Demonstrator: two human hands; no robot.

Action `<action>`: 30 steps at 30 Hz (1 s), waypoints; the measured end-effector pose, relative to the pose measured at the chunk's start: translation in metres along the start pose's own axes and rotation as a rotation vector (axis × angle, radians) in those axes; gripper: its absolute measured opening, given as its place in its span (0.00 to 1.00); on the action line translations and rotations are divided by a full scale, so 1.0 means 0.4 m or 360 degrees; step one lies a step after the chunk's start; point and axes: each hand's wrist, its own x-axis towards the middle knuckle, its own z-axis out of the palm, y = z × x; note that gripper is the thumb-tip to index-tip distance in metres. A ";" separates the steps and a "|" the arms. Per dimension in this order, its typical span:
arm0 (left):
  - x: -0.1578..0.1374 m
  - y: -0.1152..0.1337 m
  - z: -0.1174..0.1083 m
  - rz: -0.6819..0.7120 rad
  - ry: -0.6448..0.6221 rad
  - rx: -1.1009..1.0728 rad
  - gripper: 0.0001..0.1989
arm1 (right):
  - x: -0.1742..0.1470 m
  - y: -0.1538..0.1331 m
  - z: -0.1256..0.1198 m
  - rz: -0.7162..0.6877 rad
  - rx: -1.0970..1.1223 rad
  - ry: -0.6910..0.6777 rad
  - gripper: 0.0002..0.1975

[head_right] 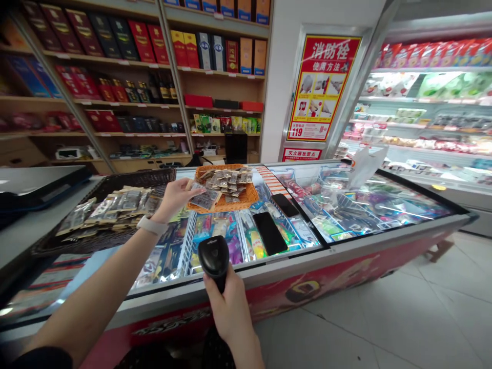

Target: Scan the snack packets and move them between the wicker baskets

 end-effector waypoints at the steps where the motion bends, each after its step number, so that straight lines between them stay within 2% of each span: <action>1: -0.017 -0.005 -0.018 -0.0019 -0.0007 -0.0005 0.23 | -0.002 -0.004 0.010 -0.0004 -0.0002 -0.0011 0.16; 7: -0.095 -0.054 -0.101 -0.0051 -0.0122 0.0126 0.26 | -0.020 -0.028 0.066 -0.0040 -0.0026 -0.0108 0.16; 13: -0.139 -0.103 -0.139 -0.0063 -0.0256 0.0218 0.27 | -0.029 -0.037 0.103 -0.0029 -0.0128 -0.0175 0.17; 18: -0.161 -0.111 -0.144 -0.0106 -0.0377 0.0195 0.28 | -0.030 -0.042 0.112 0.0029 -0.0193 -0.0226 0.18; 30: -0.178 -0.094 -0.119 -0.0090 -0.0449 0.0134 0.28 | -0.031 -0.032 0.102 -0.0020 -0.0245 -0.0179 0.20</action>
